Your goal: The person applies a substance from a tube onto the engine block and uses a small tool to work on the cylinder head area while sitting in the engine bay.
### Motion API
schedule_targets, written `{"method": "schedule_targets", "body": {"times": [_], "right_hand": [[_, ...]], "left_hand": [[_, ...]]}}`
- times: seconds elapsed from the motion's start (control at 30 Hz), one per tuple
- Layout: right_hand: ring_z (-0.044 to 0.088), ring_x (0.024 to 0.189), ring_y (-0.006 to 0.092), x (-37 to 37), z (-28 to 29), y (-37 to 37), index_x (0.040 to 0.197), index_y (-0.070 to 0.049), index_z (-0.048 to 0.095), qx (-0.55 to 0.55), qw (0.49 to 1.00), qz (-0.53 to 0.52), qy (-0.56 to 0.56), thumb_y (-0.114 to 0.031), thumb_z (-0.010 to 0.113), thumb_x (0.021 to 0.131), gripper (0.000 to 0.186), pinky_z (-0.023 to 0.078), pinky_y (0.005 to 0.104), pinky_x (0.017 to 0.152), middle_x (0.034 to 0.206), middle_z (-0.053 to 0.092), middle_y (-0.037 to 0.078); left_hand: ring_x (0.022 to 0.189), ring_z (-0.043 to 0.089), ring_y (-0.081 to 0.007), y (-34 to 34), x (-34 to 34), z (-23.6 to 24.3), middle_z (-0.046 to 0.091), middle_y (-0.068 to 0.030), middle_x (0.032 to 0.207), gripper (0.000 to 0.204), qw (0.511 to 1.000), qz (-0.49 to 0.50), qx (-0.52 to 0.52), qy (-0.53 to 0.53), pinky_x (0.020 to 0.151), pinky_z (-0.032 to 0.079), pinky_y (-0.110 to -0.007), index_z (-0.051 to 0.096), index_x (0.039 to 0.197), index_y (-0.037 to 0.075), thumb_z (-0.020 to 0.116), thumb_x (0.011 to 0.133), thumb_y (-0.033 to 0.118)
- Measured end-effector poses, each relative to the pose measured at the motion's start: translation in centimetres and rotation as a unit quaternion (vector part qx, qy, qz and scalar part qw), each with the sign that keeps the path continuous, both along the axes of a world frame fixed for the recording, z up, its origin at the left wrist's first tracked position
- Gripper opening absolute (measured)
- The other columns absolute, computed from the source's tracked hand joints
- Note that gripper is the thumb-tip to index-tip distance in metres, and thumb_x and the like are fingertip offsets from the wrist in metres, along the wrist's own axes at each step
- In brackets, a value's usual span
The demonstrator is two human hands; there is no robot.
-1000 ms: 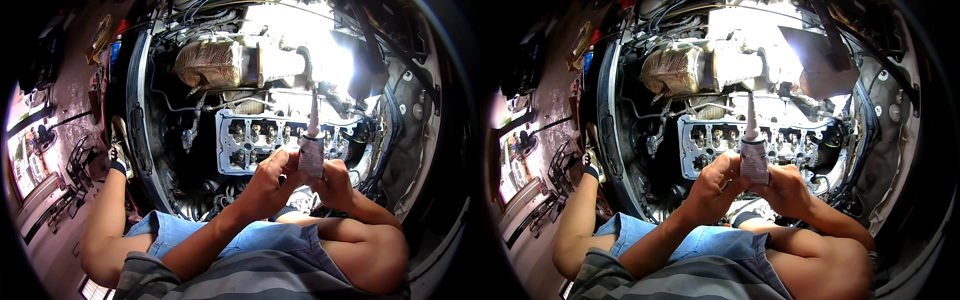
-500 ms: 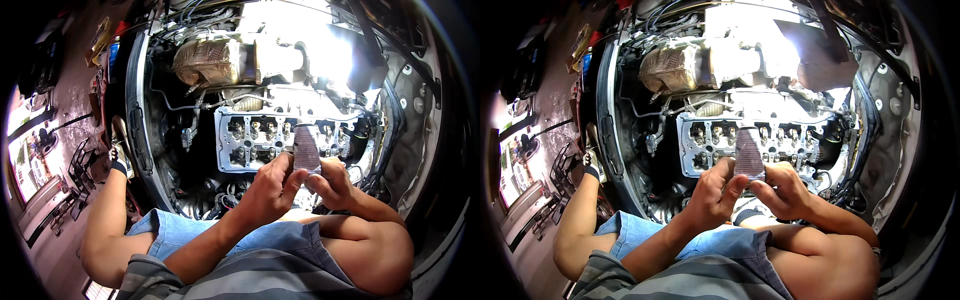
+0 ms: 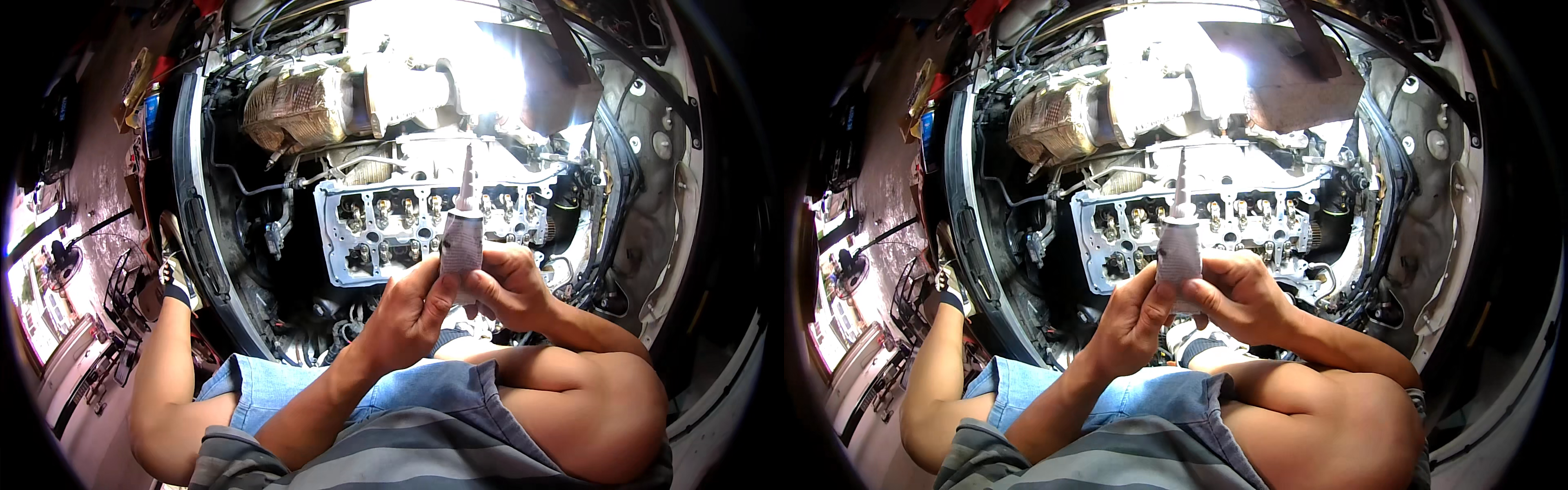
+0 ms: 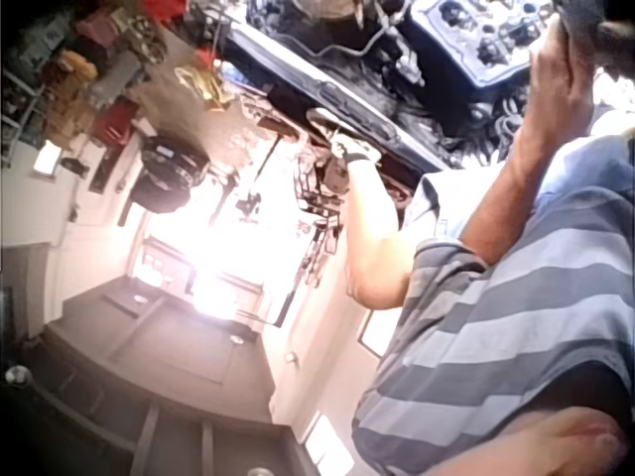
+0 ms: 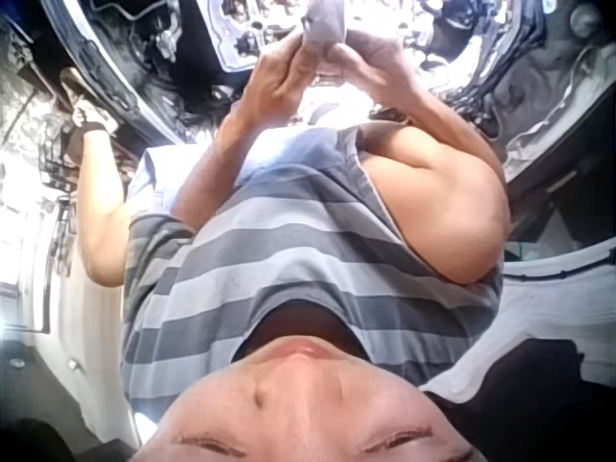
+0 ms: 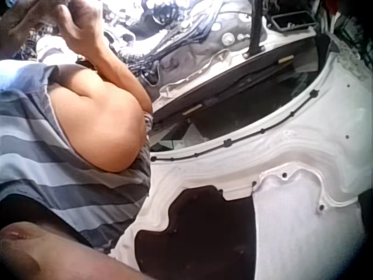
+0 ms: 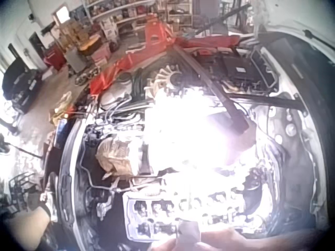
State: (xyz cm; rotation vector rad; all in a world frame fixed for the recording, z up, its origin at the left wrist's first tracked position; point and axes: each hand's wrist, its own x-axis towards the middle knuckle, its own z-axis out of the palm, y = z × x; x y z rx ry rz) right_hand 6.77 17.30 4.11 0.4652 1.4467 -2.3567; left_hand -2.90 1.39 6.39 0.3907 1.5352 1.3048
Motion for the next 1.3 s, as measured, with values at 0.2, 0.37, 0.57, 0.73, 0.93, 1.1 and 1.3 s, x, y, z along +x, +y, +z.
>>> {"method": "schedule_targets", "body": {"times": [0.2, 0.37, 0.57, 0.73, 0.93, 1.1, 1.3], "right_hand": [[0.055, 0.061, 0.0057, 0.0, 0.3, -0.1, 0.107, 0.003, 0.057, -0.074, 0.997, -0.010, 0.001, -0.016, 0.050, 0.095, 0.024, 0.046, 0.0219, 0.052, 0.075, 0.060, 0.003], [0.049, 0.052, 0.0027, 0.5, -0.4, -0.2, 0.101, 0.000, 0.060, -0.126, 0.989, -0.038, -0.071, -0.020, 0.052, 0.095, 0.023, 0.039, 0.0191, 0.046, 0.065, 0.055, -0.001], [0.049, 0.052, 0.0101, 0.9, -1.3, -0.2, 0.097, -0.001, 0.060, 0.172, 0.978, 0.026, 0.113, -0.018, 0.055, 0.090, 0.019, 0.040, 0.0279, 0.049, 0.063, 0.055, 0.005], [0.047, 0.050, 0.0093, 0.8, -0.7, 0.2, 0.094, -0.001, 0.062, 0.147, 0.981, 0.038, 0.122, -0.015, 0.055, 0.088, 0.017, 0.039, 0.0272, 0.048, 0.058, 0.052, 0.004], [0.048, 0.052, 0.0046, 1.2, -0.2, 0.8, 0.095, 0.001, 0.062, 0.024, 0.999, 0.047, 0.012, -0.014, 0.055, 0.089, 0.017, 0.038, 0.0232, 0.047, 0.059, 0.054, 0.000], [0.052, 0.064, 0.0057, 1.6, -0.8, 0.5, 0.099, 0.003, 0.060, 0.096, 0.992, 0.052, 0.065, -0.013, 0.054, 0.090, 0.019, 0.044, 0.0234, 0.057, 0.072, 0.060, 0.004], [0.051, 0.056, 0.0067, 1.2, -1.1, 0.3, 0.094, 0.002, 0.061, 0.224, 0.971, -0.032, 0.079, -0.009, 0.054, 0.089, 0.015, 0.042, 0.0236, 0.051, 0.068, 0.059, 0.006]], "left_hand": [[0.056, 0.051, -0.0165, 0.1, 1.4, -0.4, 0.053, -0.0113, 0.064, 0.020, 0.997, 0.043, -0.010, 0.064, 0.052, 0.040, -0.033, 0.054, 0.089, -0.001, 0.045, 0.096, 0.016], [0.052, 0.036, -0.0058, 0.5, 3.0, -1.2, 0.043, 0.0003, 0.058, 0.017, 0.992, 0.121, -0.015, -0.012, 0.045, 0.031, -0.027, 0.054, 0.087, 0.001, 0.046, 0.096, 0.014], [0.068, 0.049, -0.0052, -1.3, 0.4, -2.1, 0.057, -0.0009, 0.079, 0.047, 0.993, -0.086, 0.015, -0.073, 0.057, 0.040, -0.021, 0.057, 0.102, -0.002, 0.037, 0.099, 0.040], [0.065, 0.059, -0.0113, -0.3, 1.8, -1.2, 0.063, -0.0106, 0.070, 0.035, 0.999, 0.020, 0.011, -0.044, 0.060, 0.048, -0.028, 0.061, 0.090, -0.003, 0.042, 0.099, 0.026], [0.068, 0.058, -0.0091, 0.0, 2.8, -0.7, 0.063, -0.0094, 0.072, 0.033, 0.996, 0.060, 0.009, -0.068, 0.061, 0.048, -0.027, 0.060, 0.090, -0.004, 0.045, 0.098, 0.024], [0.077, 0.052, -0.0064, -0.8, 2.6, -1.9, 0.059, -0.0033, 0.082, 0.033, 0.998, -0.007, 0.031, -0.049, 0.067, 0.046, -0.023, 0.056, 0.099, -0.004, 0.040, 0.100, 0.026], [0.050, 0.038, -0.0062, -0.4, 3.0, -2.4, 0.046, 0.0007, 0.057, 0.033, 0.993, 0.047, -0.028, -0.108, 0.046, 0.032, -0.028, 0.052, 0.096, 0.000, 0.058, 0.091, 0.032]]}}
